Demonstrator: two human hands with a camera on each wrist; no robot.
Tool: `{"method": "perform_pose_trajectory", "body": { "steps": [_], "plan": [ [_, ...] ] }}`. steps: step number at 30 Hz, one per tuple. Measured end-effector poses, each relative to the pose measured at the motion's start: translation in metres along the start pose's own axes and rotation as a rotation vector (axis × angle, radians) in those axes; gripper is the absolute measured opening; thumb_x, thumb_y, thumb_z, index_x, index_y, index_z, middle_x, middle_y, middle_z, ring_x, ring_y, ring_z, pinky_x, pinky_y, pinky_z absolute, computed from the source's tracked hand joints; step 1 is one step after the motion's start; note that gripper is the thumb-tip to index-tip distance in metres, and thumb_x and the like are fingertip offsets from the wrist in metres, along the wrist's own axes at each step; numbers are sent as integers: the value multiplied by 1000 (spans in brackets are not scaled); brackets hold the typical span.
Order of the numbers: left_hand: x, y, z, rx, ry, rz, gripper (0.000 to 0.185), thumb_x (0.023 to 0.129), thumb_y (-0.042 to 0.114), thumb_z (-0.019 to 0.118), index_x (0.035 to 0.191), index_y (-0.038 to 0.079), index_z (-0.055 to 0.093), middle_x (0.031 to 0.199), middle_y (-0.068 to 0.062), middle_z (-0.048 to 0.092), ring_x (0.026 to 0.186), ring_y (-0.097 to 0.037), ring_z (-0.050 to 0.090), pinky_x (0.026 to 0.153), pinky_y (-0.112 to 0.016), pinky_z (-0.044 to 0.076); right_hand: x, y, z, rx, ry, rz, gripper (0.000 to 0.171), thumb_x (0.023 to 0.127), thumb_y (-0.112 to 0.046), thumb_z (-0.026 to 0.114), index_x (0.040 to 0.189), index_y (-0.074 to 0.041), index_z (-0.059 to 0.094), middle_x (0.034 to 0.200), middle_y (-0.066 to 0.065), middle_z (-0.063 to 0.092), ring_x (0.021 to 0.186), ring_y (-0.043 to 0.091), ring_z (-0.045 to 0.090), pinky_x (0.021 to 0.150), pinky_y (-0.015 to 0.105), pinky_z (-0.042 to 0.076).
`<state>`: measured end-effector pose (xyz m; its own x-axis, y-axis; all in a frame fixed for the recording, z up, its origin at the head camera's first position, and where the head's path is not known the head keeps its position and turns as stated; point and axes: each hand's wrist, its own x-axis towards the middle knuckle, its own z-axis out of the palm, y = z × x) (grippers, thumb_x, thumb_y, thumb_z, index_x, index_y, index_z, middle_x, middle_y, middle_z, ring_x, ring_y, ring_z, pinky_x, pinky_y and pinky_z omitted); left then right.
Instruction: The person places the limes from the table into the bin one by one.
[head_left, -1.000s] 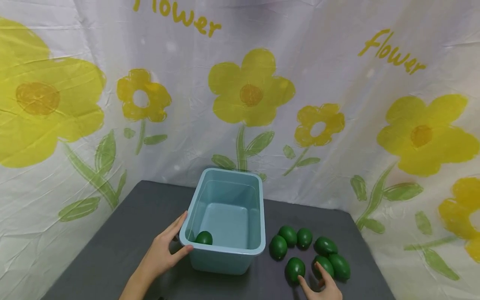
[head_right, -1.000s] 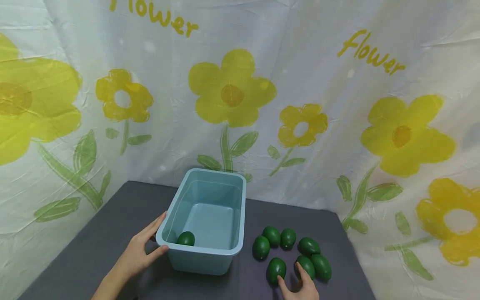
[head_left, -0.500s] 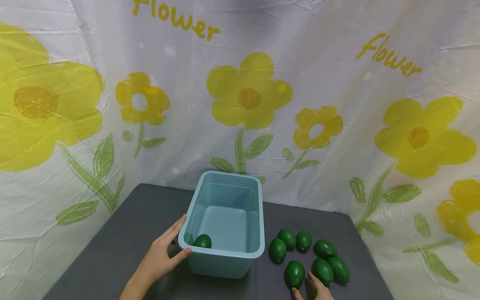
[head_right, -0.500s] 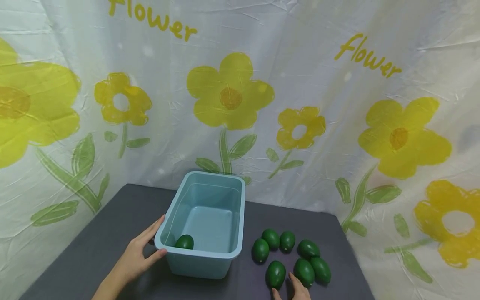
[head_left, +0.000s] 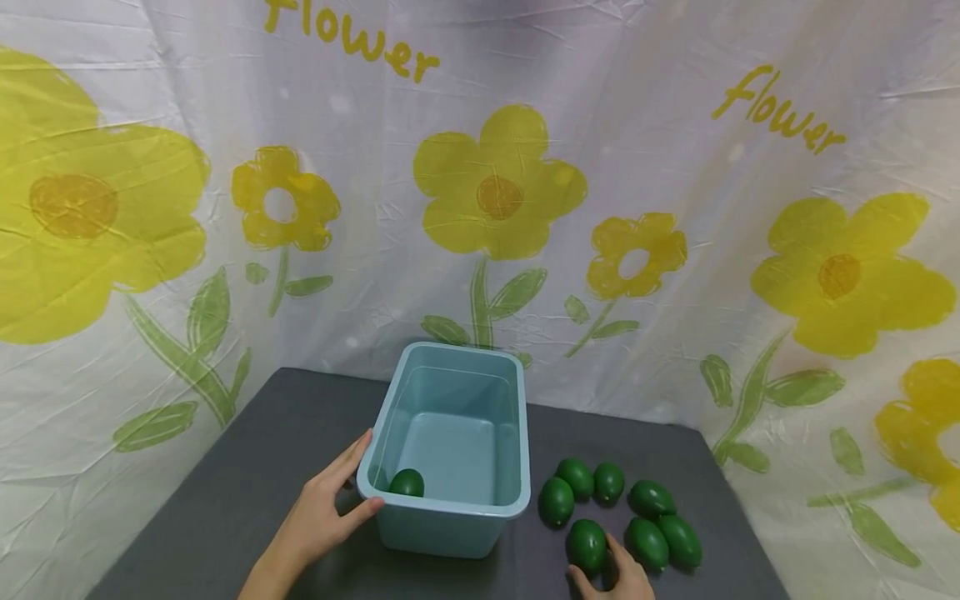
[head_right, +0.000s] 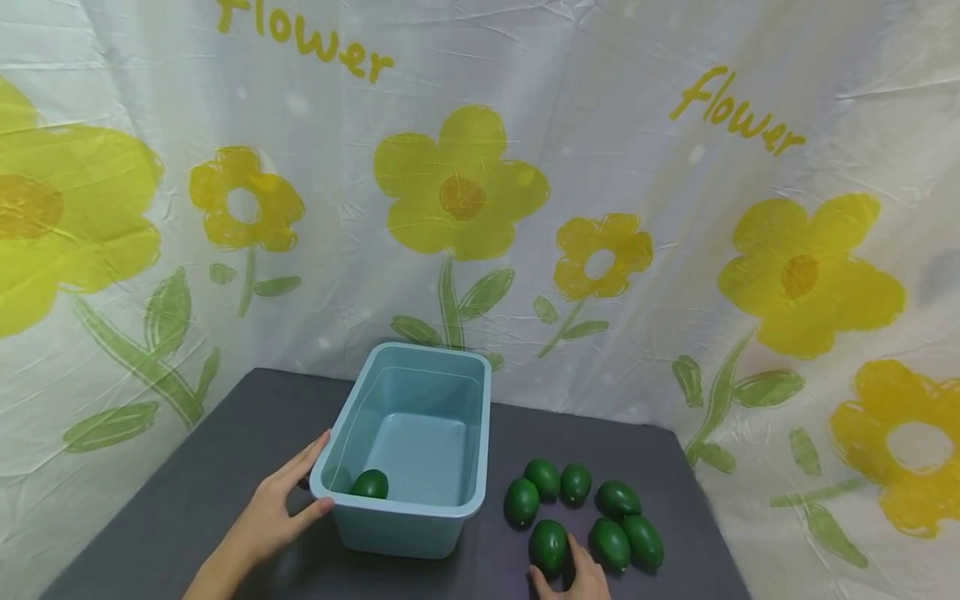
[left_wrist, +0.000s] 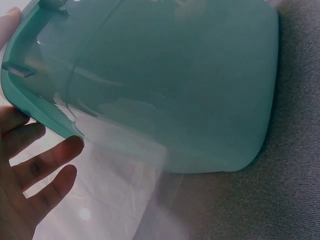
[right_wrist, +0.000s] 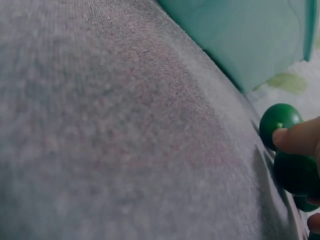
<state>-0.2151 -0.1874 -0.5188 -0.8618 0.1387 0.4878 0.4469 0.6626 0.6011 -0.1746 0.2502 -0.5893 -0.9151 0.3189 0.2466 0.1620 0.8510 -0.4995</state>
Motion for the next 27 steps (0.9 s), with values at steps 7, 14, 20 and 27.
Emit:
{"method": "perform_pose_trajectory", "body": {
  "steps": [7, 14, 20, 27],
  "plan": [
    [-1, 0, 1, -3, -5, -1, 90, 91, 33, 85, 166, 16, 39, 164, -14, 46, 141, -39, 54, 98, -60, 57, 0, -2, 2, -20, 41, -7, 71, 74, -36, 93, 128, 4, 72, 109, 25, 75, 95, 44, 71, 83, 60, 58],
    [-2, -1, 0, -13, -6, -8, 91, 91, 33, 85, 167, 17, 38, 164, -15, 46, 142, -40, 54, 97, -61, 57, -2, -4, 1, -13, 46, -1, 67, 73, -32, 93, 127, 2, 73, 110, 26, 74, 94, 43, 71, 83, 60, 58],
    [0, 0, -1, -13, -5, 1, 93, 91, 33, 85, 168, 21, 35, 165, -14, 46, 142, -40, 54, 98, -60, 57, 0, -5, 0, 0, 92, 0, 65, 73, -33, 93, 125, 1, 74, 106, 23, 75, 82, 35, 70, 75, 54, 58],
    [0, 0, -2, -27, -9, -6, 92, 91, 34, 85, 168, 20, 36, 165, -16, 45, 143, -41, 52, 100, -63, 54, 0, -8, -1, 106, 158, 110, 65, 74, -35, 94, 124, 1, 75, 66, 1, 58, 54, 13, 46, 54, 32, 40]
  ]
}}
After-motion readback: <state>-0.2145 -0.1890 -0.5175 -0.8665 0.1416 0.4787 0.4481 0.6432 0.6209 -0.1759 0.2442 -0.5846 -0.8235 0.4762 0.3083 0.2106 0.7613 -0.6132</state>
